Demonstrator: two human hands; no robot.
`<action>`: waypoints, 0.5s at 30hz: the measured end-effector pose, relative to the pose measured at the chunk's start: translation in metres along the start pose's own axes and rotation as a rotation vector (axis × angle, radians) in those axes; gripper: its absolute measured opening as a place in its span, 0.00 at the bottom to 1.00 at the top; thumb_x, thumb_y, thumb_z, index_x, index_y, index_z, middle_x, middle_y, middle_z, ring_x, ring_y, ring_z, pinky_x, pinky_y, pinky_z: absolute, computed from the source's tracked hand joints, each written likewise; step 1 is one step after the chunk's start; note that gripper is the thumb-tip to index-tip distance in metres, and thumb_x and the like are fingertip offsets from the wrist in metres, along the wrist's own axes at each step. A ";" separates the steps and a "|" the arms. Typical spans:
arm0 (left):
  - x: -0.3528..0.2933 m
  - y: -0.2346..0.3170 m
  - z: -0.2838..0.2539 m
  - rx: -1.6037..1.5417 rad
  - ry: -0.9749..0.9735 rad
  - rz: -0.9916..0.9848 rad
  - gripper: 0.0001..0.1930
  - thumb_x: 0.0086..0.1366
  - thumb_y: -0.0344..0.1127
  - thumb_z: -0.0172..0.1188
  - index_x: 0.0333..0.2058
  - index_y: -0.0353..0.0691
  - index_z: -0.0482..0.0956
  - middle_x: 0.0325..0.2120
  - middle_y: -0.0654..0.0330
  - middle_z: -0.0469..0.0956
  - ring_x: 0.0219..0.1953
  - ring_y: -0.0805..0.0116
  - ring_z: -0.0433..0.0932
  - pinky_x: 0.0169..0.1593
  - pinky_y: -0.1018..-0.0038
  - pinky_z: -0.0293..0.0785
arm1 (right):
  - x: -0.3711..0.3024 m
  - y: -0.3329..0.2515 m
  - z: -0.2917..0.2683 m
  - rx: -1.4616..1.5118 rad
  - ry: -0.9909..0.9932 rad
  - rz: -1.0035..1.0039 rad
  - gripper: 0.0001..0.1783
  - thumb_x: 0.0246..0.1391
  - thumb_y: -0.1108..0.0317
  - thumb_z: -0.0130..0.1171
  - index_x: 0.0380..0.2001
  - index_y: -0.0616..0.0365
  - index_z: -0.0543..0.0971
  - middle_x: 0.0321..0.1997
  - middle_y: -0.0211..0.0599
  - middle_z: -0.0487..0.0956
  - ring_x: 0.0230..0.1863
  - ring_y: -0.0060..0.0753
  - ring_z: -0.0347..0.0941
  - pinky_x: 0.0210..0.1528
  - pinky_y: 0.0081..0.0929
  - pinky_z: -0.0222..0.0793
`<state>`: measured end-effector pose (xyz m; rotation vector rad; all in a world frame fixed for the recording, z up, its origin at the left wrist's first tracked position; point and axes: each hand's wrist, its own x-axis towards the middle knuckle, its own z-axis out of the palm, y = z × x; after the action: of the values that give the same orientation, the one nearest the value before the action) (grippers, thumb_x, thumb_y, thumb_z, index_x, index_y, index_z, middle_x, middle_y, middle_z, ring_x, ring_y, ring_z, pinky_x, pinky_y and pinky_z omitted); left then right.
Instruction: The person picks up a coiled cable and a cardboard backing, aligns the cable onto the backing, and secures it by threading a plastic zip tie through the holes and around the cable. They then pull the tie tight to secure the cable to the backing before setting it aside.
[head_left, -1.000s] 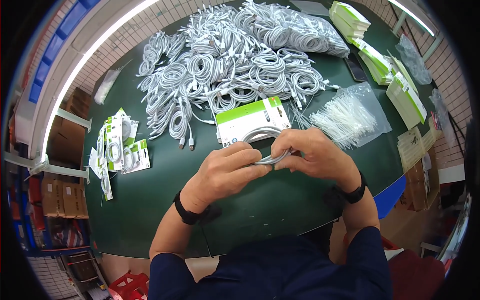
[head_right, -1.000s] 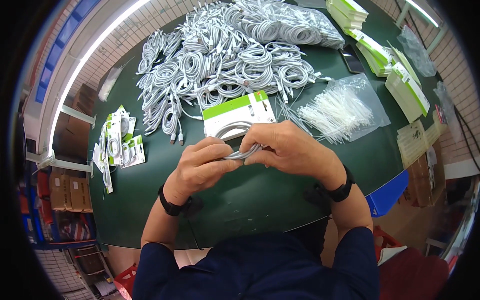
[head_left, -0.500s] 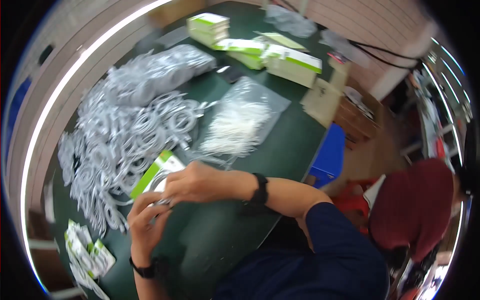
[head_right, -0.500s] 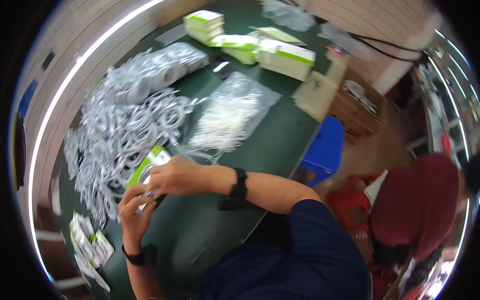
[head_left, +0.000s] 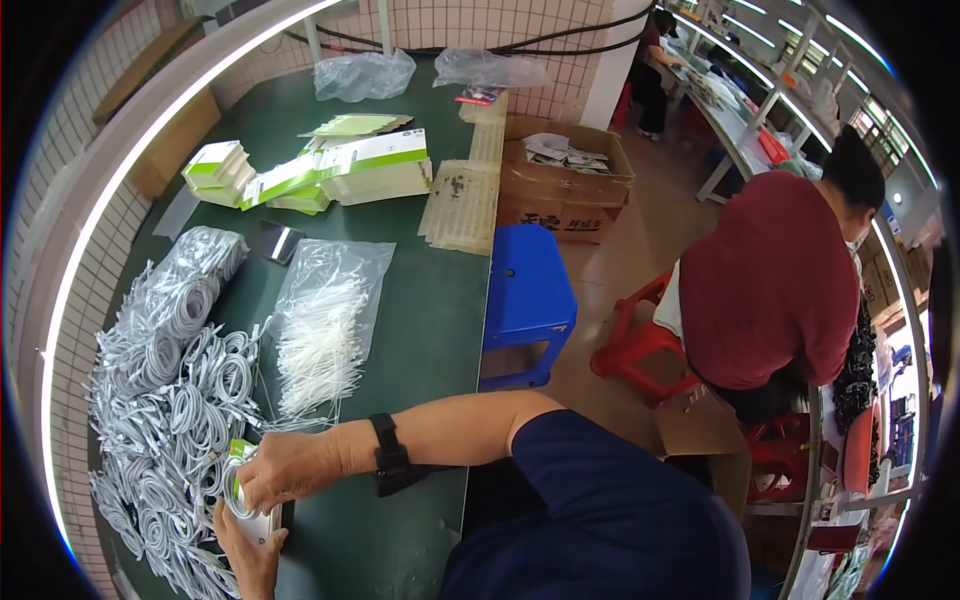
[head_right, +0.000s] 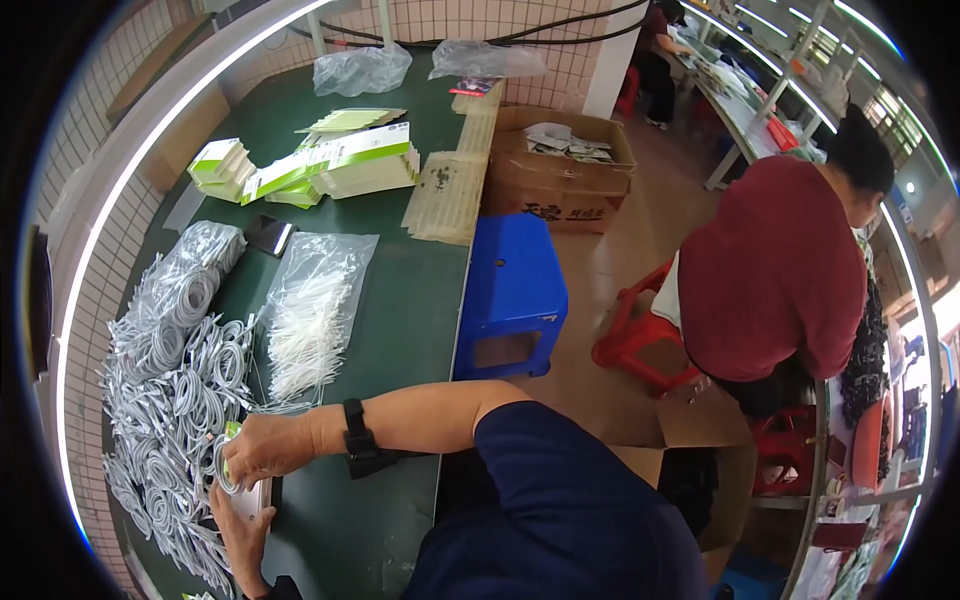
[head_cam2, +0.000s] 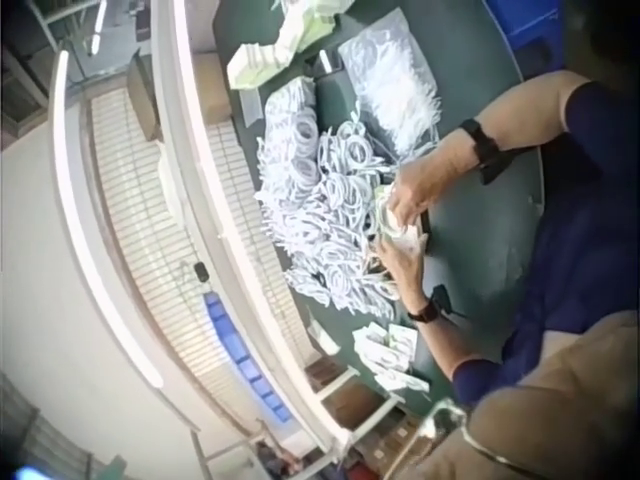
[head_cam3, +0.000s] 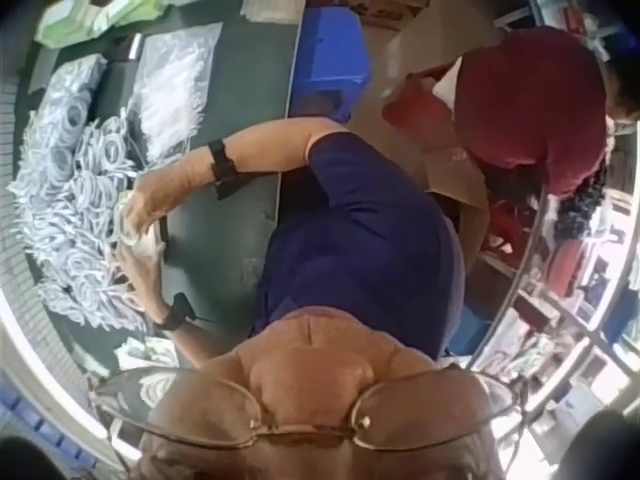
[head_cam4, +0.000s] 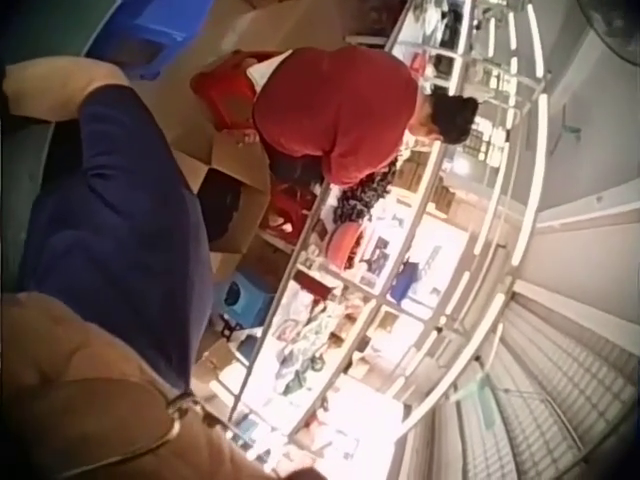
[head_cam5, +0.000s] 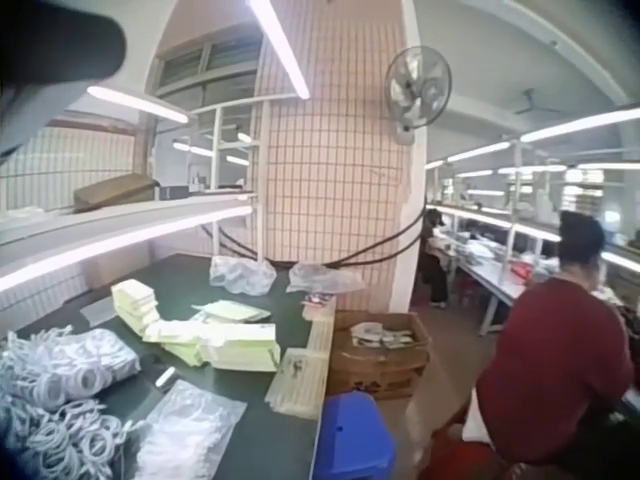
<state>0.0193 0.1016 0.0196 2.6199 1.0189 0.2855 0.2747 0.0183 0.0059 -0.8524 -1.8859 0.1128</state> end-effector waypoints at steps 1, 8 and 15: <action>0.001 0.000 -0.001 0.001 0.000 0.003 0.46 0.44 0.32 0.73 0.64 0.33 0.64 0.63 0.44 0.65 0.67 0.40 0.62 0.70 0.56 0.58 | 0.001 0.000 0.001 0.005 0.003 0.001 0.08 0.50 0.62 0.71 0.33 0.48 0.83 0.34 0.30 0.79 0.33 0.42 0.80 0.33 0.38 0.74; 0.006 -0.018 -0.012 -0.140 -0.079 0.001 0.44 0.44 0.36 0.74 0.62 0.32 0.67 0.58 0.42 0.71 0.62 0.43 0.69 0.69 0.58 0.60 | -0.001 0.004 -0.003 0.031 0.022 0.038 0.09 0.48 0.64 0.72 0.34 0.49 0.83 0.34 0.31 0.80 0.34 0.42 0.81 0.33 0.37 0.75; 0.004 -0.006 -0.012 -0.167 -0.027 -0.009 0.31 0.60 0.33 0.64 0.61 0.32 0.69 0.56 0.42 0.75 0.59 0.43 0.74 0.64 0.59 0.66 | 0.002 0.003 -0.004 0.097 0.114 -0.016 0.12 0.49 0.67 0.72 0.37 0.53 0.81 0.35 0.31 0.80 0.31 0.43 0.80 0.32 0.36 0.75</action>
<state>0.0151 0.1109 0.0293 2.4618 0.9547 0.3177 0.2788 0.0208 0.0075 -0.7616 -1.7657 0.1418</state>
